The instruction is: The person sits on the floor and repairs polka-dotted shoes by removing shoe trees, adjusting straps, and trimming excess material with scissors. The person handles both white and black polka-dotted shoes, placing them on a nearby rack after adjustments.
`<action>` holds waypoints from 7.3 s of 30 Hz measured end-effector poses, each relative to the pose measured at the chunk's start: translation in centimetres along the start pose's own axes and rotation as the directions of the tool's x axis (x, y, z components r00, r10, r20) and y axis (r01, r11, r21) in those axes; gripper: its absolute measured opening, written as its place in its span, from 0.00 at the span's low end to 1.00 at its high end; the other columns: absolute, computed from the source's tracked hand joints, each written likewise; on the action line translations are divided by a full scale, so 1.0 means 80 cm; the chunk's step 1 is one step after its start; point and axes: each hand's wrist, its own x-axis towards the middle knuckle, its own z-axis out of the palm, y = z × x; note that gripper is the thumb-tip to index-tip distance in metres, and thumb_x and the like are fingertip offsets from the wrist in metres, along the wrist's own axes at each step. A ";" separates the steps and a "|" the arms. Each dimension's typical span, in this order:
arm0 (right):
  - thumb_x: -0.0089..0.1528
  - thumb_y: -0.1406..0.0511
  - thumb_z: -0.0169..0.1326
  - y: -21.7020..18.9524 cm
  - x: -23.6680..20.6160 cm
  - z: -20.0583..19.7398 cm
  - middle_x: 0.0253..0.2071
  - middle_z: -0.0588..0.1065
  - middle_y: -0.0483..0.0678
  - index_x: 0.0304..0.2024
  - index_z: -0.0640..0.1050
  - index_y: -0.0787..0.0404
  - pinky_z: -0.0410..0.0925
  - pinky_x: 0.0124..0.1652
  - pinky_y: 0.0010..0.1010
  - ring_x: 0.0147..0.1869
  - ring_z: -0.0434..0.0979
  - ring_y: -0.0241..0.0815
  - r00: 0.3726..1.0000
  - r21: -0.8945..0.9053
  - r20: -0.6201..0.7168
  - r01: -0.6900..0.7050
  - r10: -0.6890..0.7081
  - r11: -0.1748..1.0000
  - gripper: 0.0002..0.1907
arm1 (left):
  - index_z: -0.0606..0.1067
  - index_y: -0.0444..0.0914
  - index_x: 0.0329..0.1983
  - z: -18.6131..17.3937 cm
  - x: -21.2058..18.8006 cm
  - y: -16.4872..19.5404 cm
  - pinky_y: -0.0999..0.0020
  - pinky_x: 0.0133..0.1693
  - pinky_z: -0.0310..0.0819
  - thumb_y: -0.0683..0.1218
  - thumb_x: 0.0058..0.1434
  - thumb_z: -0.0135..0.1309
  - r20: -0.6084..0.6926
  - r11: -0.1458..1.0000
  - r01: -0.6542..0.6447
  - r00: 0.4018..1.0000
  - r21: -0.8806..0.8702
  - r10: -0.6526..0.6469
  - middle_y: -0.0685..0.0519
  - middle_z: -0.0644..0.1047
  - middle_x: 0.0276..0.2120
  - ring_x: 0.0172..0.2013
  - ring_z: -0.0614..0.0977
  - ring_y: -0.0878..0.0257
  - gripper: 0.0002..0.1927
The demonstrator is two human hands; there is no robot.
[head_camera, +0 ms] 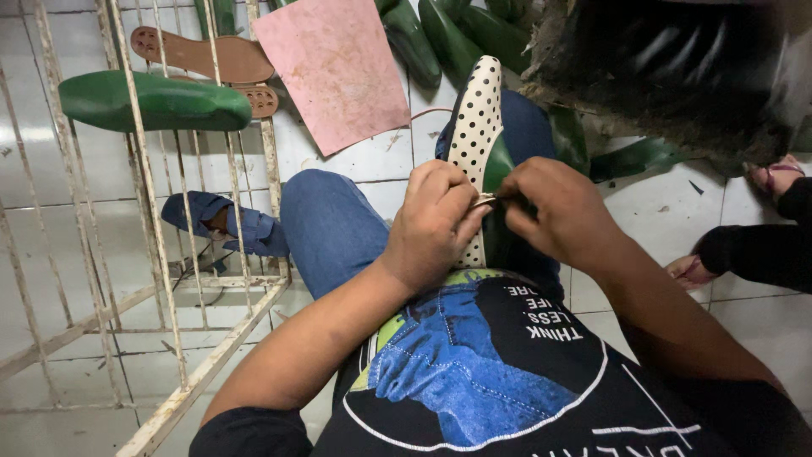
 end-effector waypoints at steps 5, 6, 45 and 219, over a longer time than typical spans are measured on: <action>0.50 0.74 0.62 0.001 0.008 0.001 0.39 0.74 0.51 0.38 0.75 0.62 0.70 0.42 0.40 0.44 0.76 0.53 0.988 -0.042 -0.014 0.152 -0.153 0.988 0.14 | 0.75 0.34 0.36 0.000 -0.001 -0.002 0.57 0.52 0.71 0.38 0.56 0.66 -0.017 0.999 0.045 0.999 -0.018 -0.046 0.48 0.73 0.41 0.49 0.75 0.49 0.10; 0.50 0.74 0.62 0.005 0.011 0.000 0.39 0.74 0.51 0.37 0.75 0.62 0.70 0.42 0.40 0.43 0.76 0.53 0.986 -0.030 0.014 0.164 -0.164 0.986 0.15 | 0.75 0.34 0.36 0.000 -0.001 -0.003 0.57 0.52 0.71 0.38 0.56 0.66 -0.019 0.998 0.053 0.998 -0.026 -0.053 0.48 0.73 0.41 0.49 0.75 0.49 0.10; 0.58 0.70 0.62 0.037 0.018 0.005 0.49 0.67 0.51 0.42 0.77 0.64 0.67 0.49 0.33 0.52 0.71 0.46 0.990 0.197 0.116 -0.105 0.083 0.975 0.10 | 0.74 0.34 0.39 0.009 -0.007 -0.031 0.60 0.53 0.73 0.38 0.60 0.60 -0.114 0.973 0.188 0.972 -0.134 -0.204 0.45 0.73 0.47 0.49 0.76 0.50 0.08; 0.65 0.62 0.55 0.207 0.242 0.147 0.32 0.79 0.46 0.37 0.80 0.61 0.73 0.37 0.30 0.33 0.80 0.37 0.793 0.938 0.344 -0.265 0.502 -0.224 0.09 | 0.67 0.37 0.70 -0.065 0.047 -0.187 0.70 0.58 0.68 0.64 0.54 0.63 0.209 0.677 0.734 0.670 -0.044 -0.713 0.44 0.79 0.57 0.57 0.80 0.61 0.45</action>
